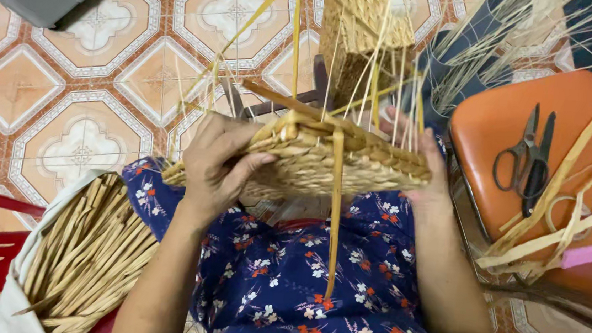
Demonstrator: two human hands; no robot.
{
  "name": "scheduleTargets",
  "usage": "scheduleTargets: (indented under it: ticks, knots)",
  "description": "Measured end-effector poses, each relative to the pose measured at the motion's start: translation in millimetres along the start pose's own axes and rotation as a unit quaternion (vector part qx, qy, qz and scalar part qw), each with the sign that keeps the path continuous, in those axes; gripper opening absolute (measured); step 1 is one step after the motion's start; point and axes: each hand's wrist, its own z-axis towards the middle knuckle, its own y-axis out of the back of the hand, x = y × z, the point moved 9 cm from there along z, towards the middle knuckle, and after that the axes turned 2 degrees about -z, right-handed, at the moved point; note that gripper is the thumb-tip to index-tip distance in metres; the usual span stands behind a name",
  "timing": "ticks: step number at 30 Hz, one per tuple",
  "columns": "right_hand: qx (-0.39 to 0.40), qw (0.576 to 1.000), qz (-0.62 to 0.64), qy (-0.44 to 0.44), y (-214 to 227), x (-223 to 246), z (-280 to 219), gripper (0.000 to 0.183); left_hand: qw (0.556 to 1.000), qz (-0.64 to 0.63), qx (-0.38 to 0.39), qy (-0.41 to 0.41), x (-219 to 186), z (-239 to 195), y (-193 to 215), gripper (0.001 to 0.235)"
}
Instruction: The person retrieves a pair of scissors, walks to a work area, and sits on the floor to weave a basket. They interlace thin wooden strips through a rectangular frame, repeatedly pulling and adjusting the strips to build up the basket walls.
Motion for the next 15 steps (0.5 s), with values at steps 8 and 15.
scheduleTargets:
  ticks: [8,15]
  knots:
    - [0.106,0.982,-0.132,0.084,-64,76,-5,0.063,0.995,-0.005,-0.102,0.014,29,-75,23,0.031]
    - [0.129,0.948,-0.291,0.026,-87,54,24,0.053,0.993,0.059,-0.053,0.084,62,-124,8,0.029]
